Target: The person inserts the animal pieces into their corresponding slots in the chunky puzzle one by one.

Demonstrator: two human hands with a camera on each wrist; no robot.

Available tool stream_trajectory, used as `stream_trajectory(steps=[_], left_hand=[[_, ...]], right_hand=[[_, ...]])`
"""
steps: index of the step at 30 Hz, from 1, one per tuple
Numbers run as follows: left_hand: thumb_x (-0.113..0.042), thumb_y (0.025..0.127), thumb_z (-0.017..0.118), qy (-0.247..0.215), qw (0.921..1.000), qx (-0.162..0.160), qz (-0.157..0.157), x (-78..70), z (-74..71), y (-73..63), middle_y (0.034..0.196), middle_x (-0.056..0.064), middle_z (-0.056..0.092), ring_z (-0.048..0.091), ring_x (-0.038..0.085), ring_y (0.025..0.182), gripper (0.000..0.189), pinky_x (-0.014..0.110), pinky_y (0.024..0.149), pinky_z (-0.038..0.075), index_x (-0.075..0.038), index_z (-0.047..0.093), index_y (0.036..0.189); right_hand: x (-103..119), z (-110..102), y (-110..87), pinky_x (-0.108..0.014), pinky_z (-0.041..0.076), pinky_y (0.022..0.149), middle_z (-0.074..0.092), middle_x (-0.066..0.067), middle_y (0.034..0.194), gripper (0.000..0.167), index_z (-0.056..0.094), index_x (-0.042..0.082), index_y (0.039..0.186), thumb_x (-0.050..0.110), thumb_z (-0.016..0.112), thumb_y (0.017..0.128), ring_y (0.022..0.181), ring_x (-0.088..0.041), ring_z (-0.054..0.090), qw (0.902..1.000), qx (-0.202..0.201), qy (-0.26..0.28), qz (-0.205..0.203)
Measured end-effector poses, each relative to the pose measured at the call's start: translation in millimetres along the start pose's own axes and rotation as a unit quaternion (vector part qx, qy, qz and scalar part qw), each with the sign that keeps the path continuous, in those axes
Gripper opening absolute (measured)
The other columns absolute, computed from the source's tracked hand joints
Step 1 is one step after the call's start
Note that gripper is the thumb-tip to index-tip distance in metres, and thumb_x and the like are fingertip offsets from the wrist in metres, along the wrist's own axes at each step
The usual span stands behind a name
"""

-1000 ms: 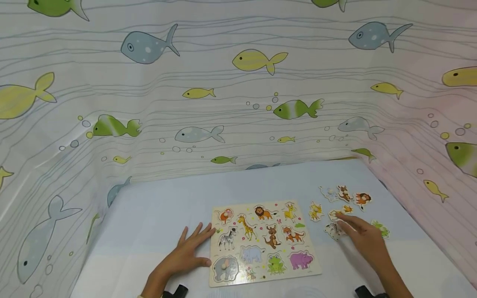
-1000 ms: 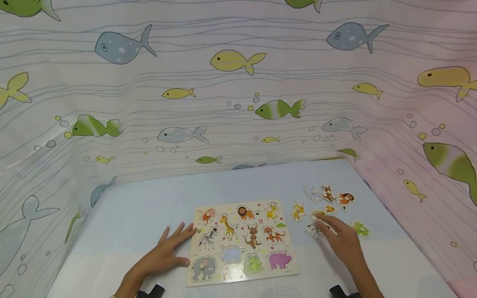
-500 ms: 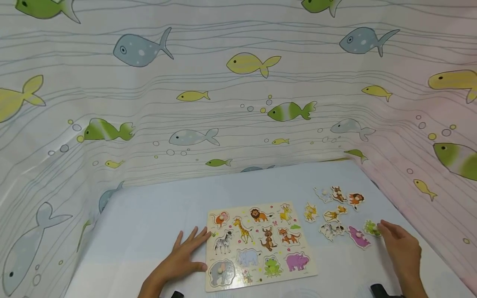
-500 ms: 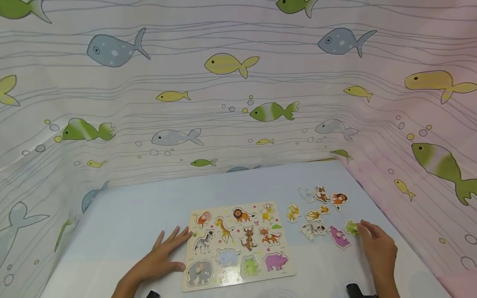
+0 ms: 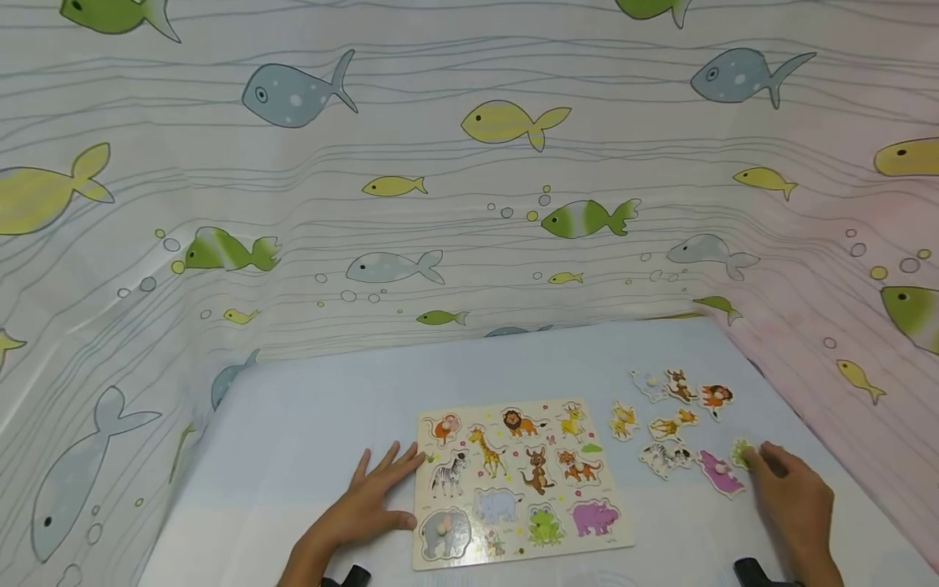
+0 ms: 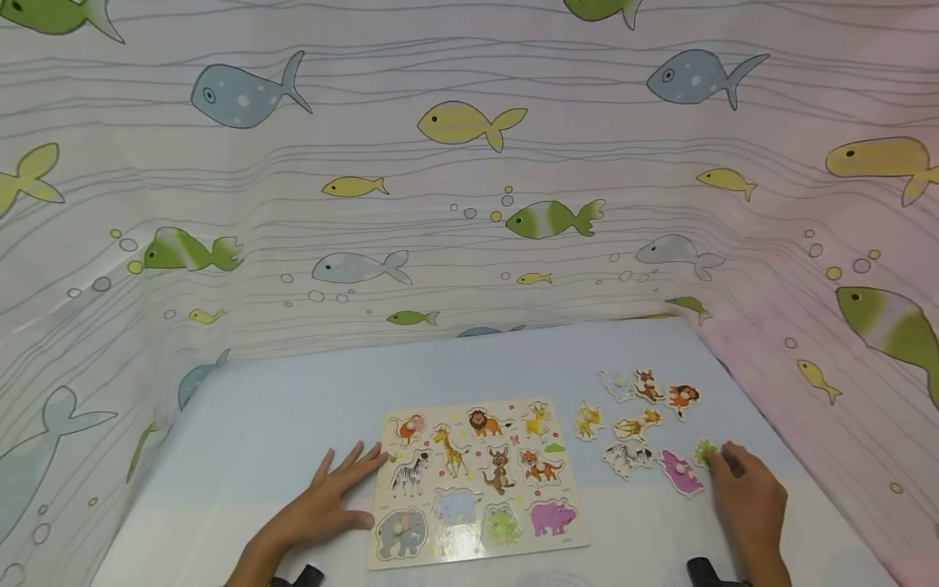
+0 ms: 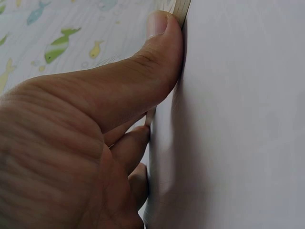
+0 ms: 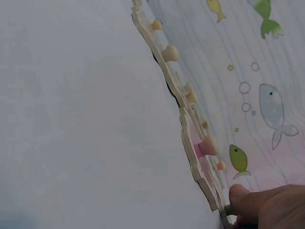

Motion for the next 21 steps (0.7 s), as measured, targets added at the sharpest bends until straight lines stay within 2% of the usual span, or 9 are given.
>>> stream_trajectory(steps=[10,14,21], left_hand=[[-0.047,0.068,0.081,-0.004,1.0000,-0.001,-0.004,1.0,-1.1,0.0,0.162,0.010,0.033,0.014,0.042,0.153,0.096,0.067,0.119,-0.014,-0.017,0.045,0.151],[-0.047,0.068,0.081,-0.002,1.0000,-0.004,-0.003,0.4,-2.1,0.3,0.162,0.010,0.033,0.015,0.043,0.153,0.096,0.067,0.119,-0.014,-0.016,0.045,0.151],[-0.045,0.069,0.081,-0.007,1.0000,0.003,0.003,0.6,0.6,0.0,0.162,0.010,0.032,0.013,0.043,0.153,0.095,0.068,0.118,-0.014,-0.017,0.044,0.152]], right_hand=[[8.3,-1.1,-3.8,-0.063,0.041,0.107,0.058,-0.030,0.134,0.044,0.064,-0.007,0.125,0.024,0.068,0.095,0.129,-0.052,0.050,0.9981,-0.007,-0.012,-0.060],[12.9,-1.5,-4.6,-0.062,0.043,0.105,0.062,-0.029,0.130,0.036,0.067,-0.008,0.120,0.014,0.069,0.093,0.127,-0.051,0.053,0.9955,-0.026,-0.017,-0.089],[9.0,-1.3,-4.3,-0.061,0.040,0.109,0.060,-0.028,0.133,0.033,0.065,-0.009,0.123,0.009,0.064,0.096,0.130,-0.049,0.052,0.9950,-0.044,-0.019,-0.088]])
Point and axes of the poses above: each hand's wrist, its own y-axis towards the middle knuckle, its own z-axis out of the palm, x = y × z, the point moved 8 cm from there along y, towards the middle knuckle
